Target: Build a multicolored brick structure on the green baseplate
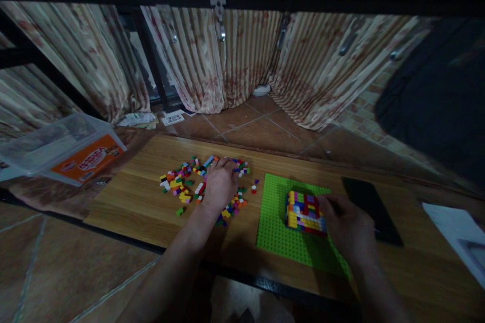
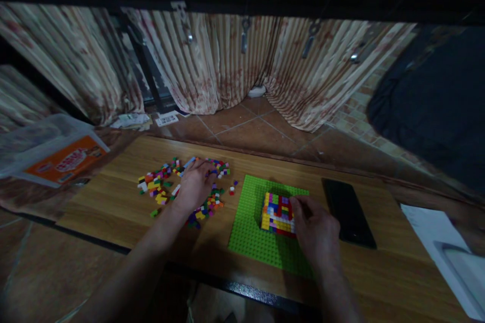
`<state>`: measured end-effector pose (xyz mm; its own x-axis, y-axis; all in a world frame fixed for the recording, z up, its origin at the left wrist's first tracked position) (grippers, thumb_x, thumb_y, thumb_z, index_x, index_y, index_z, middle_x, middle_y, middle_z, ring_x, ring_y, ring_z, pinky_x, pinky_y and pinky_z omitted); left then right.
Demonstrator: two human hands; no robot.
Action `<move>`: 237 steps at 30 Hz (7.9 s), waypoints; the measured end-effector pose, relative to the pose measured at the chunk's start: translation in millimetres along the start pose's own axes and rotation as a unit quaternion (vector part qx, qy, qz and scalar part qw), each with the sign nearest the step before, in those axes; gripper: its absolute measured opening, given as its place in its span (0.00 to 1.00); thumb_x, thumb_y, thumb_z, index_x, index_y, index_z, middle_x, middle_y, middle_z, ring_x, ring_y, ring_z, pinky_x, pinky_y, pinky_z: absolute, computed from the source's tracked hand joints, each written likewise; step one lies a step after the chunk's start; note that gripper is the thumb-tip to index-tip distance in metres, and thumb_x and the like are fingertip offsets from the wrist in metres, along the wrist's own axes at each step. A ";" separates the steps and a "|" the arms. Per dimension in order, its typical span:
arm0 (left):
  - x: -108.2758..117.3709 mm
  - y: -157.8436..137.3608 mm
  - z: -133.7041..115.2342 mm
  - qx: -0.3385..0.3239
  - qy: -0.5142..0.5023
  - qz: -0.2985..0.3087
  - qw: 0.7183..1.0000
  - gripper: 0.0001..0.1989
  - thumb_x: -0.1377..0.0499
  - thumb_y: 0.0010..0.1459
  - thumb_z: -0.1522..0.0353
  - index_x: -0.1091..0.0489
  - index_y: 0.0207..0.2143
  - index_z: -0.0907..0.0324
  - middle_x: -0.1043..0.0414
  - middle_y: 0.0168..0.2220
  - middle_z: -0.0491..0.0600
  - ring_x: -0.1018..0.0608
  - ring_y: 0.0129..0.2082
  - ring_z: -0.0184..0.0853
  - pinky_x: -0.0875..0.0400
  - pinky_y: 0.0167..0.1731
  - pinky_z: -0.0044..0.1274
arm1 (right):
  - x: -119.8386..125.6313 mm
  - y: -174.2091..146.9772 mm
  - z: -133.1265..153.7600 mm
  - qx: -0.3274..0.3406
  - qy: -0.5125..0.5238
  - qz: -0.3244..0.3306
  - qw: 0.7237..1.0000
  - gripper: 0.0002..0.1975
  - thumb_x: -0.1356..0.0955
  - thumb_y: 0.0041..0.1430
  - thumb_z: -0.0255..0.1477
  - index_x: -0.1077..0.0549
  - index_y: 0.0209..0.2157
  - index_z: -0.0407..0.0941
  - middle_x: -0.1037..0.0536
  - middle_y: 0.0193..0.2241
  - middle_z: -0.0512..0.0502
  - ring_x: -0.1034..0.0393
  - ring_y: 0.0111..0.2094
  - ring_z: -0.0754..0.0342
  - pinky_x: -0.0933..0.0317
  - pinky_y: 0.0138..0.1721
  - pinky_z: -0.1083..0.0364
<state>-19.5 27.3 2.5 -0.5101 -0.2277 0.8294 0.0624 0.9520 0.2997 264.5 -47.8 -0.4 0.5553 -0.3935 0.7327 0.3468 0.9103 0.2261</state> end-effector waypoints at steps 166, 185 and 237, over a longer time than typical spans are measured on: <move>-17.7 -29.9 -61.5 0.014 -0.575 0.224 0.786 0.14 0.34 0.50 0.67 0.27 0.39 0.62 0.24 0.33 0.49 0.23 0.34 0.33 0.28 0.39 0.26 | -37.0 -21.9 63.7 -0.056 0.474 0.161 0.864 0.12 0.25 0.46 0.38 0.21 0.30 0.46 0.24 0.21 0.52 0.36 0.21 0.60 0.40 0.25 0.58; -2.5 -26.8 -44.2 0.087 -0.606 0.220 0.760 0.14 0.33 0.48 0.68 0.25 0.40 0.62 0.22 0.37 0.50 0.23 0.36 0.32 0.30 0.42 0.25 | -53.5 -30.9 81.5 -0.152 0.586 0.195 0.771 0.13 0.23 0.42 0.35 0.20 0.33 0.48 0.23 0.25 0.52 0.34 0.24 0.60 0.36 0.29 0.58; -12.1 -23.2 -12.2 0.137 -0.471 0.198 0.849 0.12 0.41 0.55 0.66 0.23 0.40 0.62 0.24 0.30 0.48 0.27 0.27 0.30 0.34 0.28 0.20 | -88.3 -35.4 84.3 0.004 0.225 0.139 0.964 0.13 0.35 0.59 0.37 0.24 0.38 0.45 0.20 0.34 0.45 0.26 0.36 0.50 0.36 0.40 0.51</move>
<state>-4.3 5.5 -8.8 -0.9629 0.2636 0.0571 0.2535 0.9568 -0.1426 139.5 -34.5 -19.0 0.8982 -0.1488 0.4137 0.1329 0.9889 0.0672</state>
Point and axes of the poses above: each hand's wrist, its own y-axis towards the middle knuckle, its own x-axis out of the back of the hand, z = x × y, the point moved 2 cm from there along y, towards the middle knuckle
